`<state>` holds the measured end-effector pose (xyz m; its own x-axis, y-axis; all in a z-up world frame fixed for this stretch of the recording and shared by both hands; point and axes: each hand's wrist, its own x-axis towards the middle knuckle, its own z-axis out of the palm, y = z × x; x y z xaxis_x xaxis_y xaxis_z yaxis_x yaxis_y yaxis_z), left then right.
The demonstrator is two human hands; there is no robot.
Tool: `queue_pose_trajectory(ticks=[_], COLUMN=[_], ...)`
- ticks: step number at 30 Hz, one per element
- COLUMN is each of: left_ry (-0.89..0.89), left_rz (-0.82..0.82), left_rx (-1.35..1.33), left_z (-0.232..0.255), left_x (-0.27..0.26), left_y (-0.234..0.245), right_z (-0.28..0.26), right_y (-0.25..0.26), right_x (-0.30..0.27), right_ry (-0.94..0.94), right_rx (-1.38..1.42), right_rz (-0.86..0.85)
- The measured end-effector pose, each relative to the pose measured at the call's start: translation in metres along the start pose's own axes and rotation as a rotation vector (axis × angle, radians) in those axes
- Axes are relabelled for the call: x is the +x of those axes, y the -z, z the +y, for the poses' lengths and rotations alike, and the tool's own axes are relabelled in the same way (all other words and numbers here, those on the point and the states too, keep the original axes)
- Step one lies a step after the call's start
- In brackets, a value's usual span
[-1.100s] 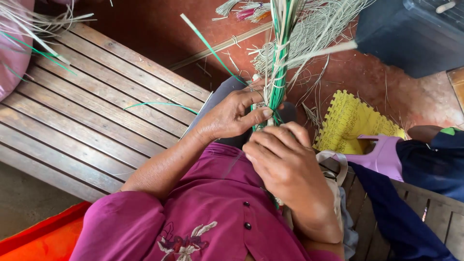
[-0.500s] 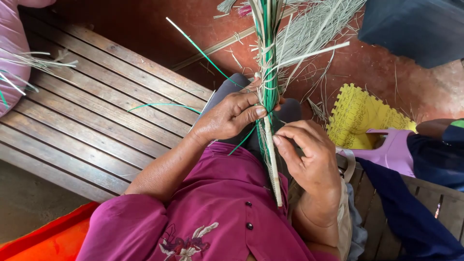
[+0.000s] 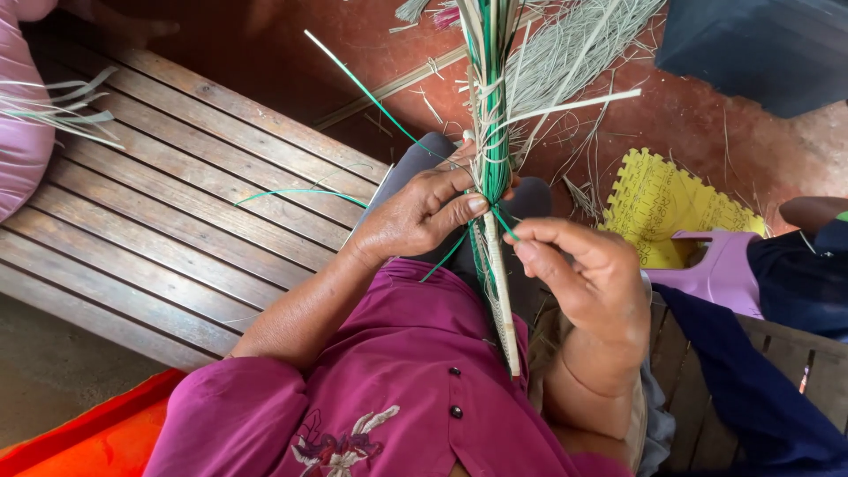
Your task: Weaving colored and natural fibers around the frame of a hand fan to create a decorative and functional handle.
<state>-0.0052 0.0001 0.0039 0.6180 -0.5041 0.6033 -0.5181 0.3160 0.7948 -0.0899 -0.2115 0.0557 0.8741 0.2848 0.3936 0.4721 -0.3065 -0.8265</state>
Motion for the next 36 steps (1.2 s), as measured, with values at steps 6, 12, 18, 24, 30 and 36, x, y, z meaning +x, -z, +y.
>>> queue_pose_trajectory(ticks=[6,12,18,24,30,36], left_ry=[-0.009,-0.07,0.144,0.106,0.066,0.022], left_rz=[0.003,0.043,-0.16,-0.307,-0.279,-0.255], left_rx=[0.102,0.248,-0.128,-0.266,-0.221,-0.173], left_z=[0.004,-0.002,-0.016,-0.011,-0.005,0.001], left_x=[0.006,0.025,0.053,0.064,0.061,0.061], left_y=[0.0,0.004,0.035,0.033,0.012,0.003], right_z=[0.009,-0.011,-0.036,-0.011,0.005,0.014], right_y=[-0.021,-0.018,0.006,-0.003,-0.013,-0.011], right_x=[0.023,0.034,0.021,0.026,0.01,-0.002], right_ry=[-0.063,-0.003,0.075,0.171,0.12,-0.02], right_rx=[0.362,0.404,0.256,-0.157,-0.386,-0.233], right_rz=[0.08,0.093,0.353,0.189,0.288,0.246])
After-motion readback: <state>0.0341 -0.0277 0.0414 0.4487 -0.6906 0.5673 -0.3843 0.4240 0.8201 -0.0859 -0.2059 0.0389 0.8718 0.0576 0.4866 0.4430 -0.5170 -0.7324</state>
